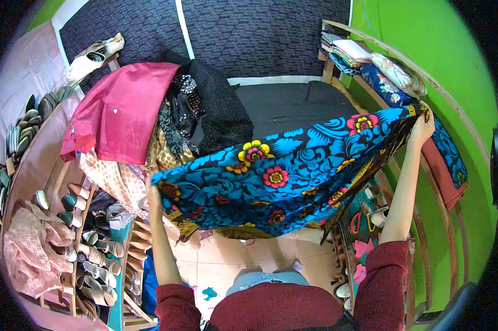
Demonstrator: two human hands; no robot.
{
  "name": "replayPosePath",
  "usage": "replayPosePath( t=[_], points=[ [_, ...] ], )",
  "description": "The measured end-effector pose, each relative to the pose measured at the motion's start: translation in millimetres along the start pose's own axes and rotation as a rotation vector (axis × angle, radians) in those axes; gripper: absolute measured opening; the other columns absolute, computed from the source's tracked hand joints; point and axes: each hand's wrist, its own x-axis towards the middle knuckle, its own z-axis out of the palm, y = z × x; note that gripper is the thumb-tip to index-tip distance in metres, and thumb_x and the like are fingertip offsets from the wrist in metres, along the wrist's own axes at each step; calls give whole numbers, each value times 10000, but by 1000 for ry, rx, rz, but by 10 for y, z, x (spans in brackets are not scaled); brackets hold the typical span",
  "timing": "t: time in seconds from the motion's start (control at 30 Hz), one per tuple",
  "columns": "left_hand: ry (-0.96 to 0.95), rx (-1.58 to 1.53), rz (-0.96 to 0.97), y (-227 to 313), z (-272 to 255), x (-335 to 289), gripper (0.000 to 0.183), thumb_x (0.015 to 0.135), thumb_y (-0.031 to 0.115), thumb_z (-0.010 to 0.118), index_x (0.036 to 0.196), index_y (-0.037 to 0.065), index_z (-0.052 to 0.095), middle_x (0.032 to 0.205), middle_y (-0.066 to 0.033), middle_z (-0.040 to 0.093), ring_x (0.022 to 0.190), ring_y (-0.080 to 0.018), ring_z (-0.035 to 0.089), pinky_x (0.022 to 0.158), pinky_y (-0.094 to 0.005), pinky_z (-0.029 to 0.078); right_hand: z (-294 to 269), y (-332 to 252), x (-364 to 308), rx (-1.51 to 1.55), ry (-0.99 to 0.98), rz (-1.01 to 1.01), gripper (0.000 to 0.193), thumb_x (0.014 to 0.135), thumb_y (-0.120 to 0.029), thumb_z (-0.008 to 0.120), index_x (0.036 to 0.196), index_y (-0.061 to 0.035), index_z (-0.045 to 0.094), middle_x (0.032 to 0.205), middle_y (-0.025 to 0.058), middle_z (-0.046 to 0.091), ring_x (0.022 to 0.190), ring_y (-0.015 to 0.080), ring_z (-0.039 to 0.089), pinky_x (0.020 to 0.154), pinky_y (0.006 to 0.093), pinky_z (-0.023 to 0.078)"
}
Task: Folding a piece of patterned fabric and placing it on a storage shelf.
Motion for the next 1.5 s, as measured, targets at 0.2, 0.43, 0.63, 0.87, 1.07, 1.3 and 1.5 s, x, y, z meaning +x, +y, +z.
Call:
replayPosePath(
  t=[0.2, 0.43, 0.63, 0.87, 1.07, 1.3, 1.5],
  points=[
    [-427, 1208, 605, 576, 112, -216, 327, 616, 15, 623, 929, 72, 551, 794, -172, 574, 723, -324, 571, 663, -353, 450, 308, 274, -611, -193, -545, 198, 262, 761, 49, 455, 912, -51, 646, 885, 32, 625, 763, 113, 544, 690, 232, 415],
    [253, 1088, 193, 511, -845, 346, 244, 612, 163, 707, 830, 81, 632, 791, -146, 621, 753, -299, 600, 637, -383, 451, 235, 1085, -674, -115, -115, 334, 255, 761, 7, 486, 953, -55, 644, 888, 46, 642, 771, 143, 574, 701, 266, 431],
    [4, 1496, 151, 495, -1201, 195, 349, 570, 348, 771, 845, 157, 674, 811, -114, 638, 803, -286, 610, 693, -382, 474, 257, 882, -858, -334, -444, 404, 245, 804, -11, 483, 968, -103, 640, 925, 77, 617, 827, 154, 553, 717, 270, 410],
    [-338, 1173, -191, 294, -169, 29, 361, 685, 45, 555, 1040, -23, 552, 896, -179, 591, 847, -281, 560, 735, -348, 441, 59, 1129, -956, -133, -473, 206, 225, 768, 36, 480, 926, -25, 628, 899, 72, 639, 824, 147, 573, 749, 266, 431],
    [209, 1228, 39, 512, -725, 76, 260, 676, 43, 519, 892, 107, 649, 859, -154, 623, 825, -326, 587, 714, -399, 456, -50, 1141, -895, -323, 16, 367, 256, 752, -14, 520, 972, -57, 642, 934, 111, 642, 831, 207, 603, 749, 319, 451],
    [-61, 1484, 38, 261, -1063, 152, 293, 665, 57, 537, 929, 144, 633, 851, -173, 612, 837, -331, 580, 697, -408, 457, 46, 1134, -805, -509, -180, 364, 277, 773, -45, 514, 1021, -91, 627, 970, 116, 623, 890, 257, 575, 775, 335, 432],
    [364, 667, 407, 433, -979, 210, 227, 693, 29, 533, 881, 70, 654, 721, -138, 625, 657, -241, 611, 632, -330, 485, -331, 1113, -565, 120, 106, 411, 238, 792, -5, 481, 976, -23, 631, 957, 86, 624, 803, 191, 588, 741, 322, 455]
  ],
)
